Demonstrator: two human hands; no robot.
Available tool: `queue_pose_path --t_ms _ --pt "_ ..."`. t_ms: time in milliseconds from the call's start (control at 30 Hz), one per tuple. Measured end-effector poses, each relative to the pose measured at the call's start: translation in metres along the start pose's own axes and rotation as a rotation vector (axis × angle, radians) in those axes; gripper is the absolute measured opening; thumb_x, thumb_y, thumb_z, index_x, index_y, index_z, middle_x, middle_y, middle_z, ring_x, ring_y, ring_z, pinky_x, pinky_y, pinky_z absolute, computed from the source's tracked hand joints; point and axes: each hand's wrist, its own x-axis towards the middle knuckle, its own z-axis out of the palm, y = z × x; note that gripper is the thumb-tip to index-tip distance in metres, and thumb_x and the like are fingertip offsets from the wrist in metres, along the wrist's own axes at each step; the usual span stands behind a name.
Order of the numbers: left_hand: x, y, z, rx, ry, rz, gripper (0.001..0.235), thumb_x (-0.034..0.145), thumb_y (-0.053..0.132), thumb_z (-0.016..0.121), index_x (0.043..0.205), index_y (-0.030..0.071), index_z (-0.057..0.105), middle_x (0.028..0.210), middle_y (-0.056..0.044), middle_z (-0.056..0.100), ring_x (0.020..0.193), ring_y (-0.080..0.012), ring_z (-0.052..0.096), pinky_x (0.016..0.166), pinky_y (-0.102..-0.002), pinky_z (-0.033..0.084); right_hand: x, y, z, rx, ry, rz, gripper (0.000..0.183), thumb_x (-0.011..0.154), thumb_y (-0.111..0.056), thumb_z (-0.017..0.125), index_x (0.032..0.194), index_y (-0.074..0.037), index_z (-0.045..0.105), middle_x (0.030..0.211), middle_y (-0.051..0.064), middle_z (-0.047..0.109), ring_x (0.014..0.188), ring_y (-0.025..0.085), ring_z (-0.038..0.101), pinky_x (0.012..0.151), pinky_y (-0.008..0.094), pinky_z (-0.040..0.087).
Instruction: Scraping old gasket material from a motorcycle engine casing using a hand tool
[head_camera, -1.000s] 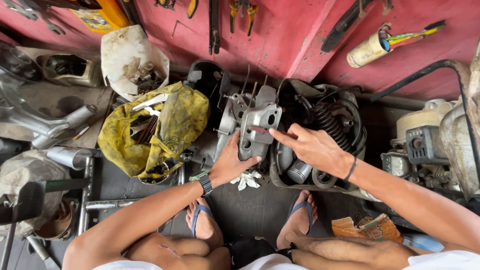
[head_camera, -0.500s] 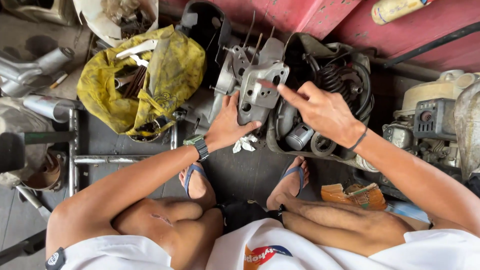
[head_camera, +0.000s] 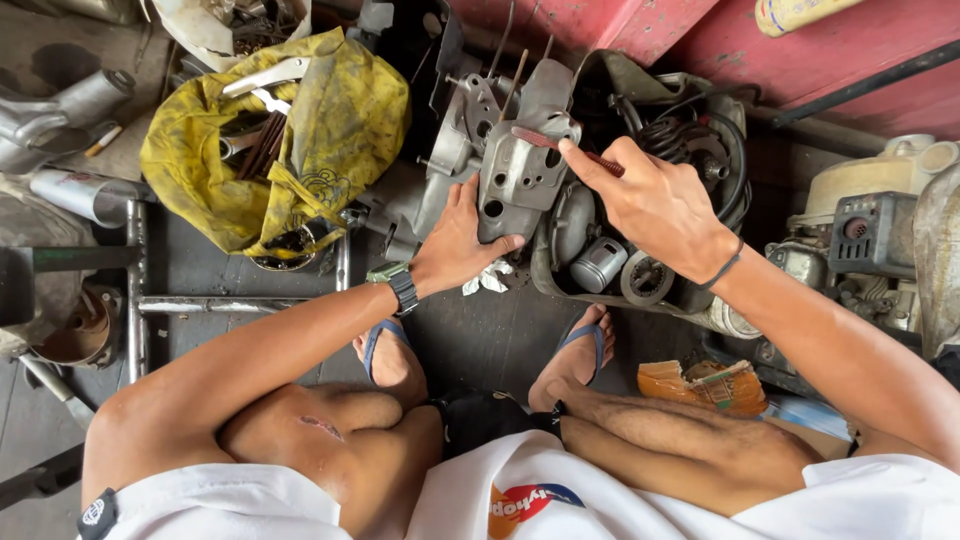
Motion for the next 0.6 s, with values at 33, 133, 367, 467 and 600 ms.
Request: queue_pose_path --t_ms 33,133,367,467,600 --pt "0.000 0.000 -0.001 0.011 -0.003 -0.003 0.105 0.084 0.047 0.076 0.152 -0.008 0.018 0.140 -0.026 0.037 0.133 -0.0533 0.044 0.107 -0.062 0.044 0.004 0.003 0.000 0.007 0.011 -0.001 0.062 0.097 -0.012 0.053 0.156 -0.032 0.046 0.093 -0.006 0.049 0.053 0.002 0.058 0.050 0.023 0.060" --pt "0.003 -0.012 0.000 0.009 -0.006 0.004 0.105 0.083 0.047 0.077 0.153 -0.004 0.018 0.140 -0.023 0.038 0.132 -0.0525 0.046 0.107 -0.062 0.044 -0.010 -0.023 0.026 0.150 0.027 -0.063 0.054 0.093 -0.011 0.057 0.144 -0.030 0.056 0.088 -0.004 0.050 0.056 0.009 0.064 0.047 0.027 0.058" --pt "0.005 -0.010 0.001 0.046 0.030 0.039 0.102 0.082 0.046 0.077 0.150 -0.006 0.022 0.140 -0.026 0.039 0.130 -0.0533 0.047 0.107 -0.061 0.045 -0.005 -0.022 0.021 0.050 -0.005 0.019 0.065 0.094 -0.016 0.054 0.154 -0.039 0.042 0.085 -0.006 0.048 0.048 0.008 0.058 0.044 0.030 0.056" --pt "0.006 -0.015 0.004 0.023 0.016 0.056 0.102 0.084 0.050 0.074 0.151 -0.006 0.021 0.138 -0.026 0.039 0.128 -0.0545 0.048 0.103 -0.064 0.046 -0.008 -0.015 0.028 0.111 -0.044 0.004 0.066 0.093 -0.014 0.054 0.152 -0.040 0.043 0.088 -0.007 0.051 0.053 0.009 0.062 0.046 0.030 0.058" --pt "0.002 -0.005 -0.001 0.025 0.011 0.037 0.104 0.082 0.050 0.075 0.151 -0.006 0.021 0.140 -0.026 0.038 0.130 -0.0551 0.046 0.105 -0.064 0.045 -0.004 -0.013 0.026 0.150 -0.070 0.020 0.064 0.097 -0.012 0.051 0.156 -0.034 0.041 0.092 -0.003 0.052 0.053 0.009 0.061 0.048 0.027 0.059"
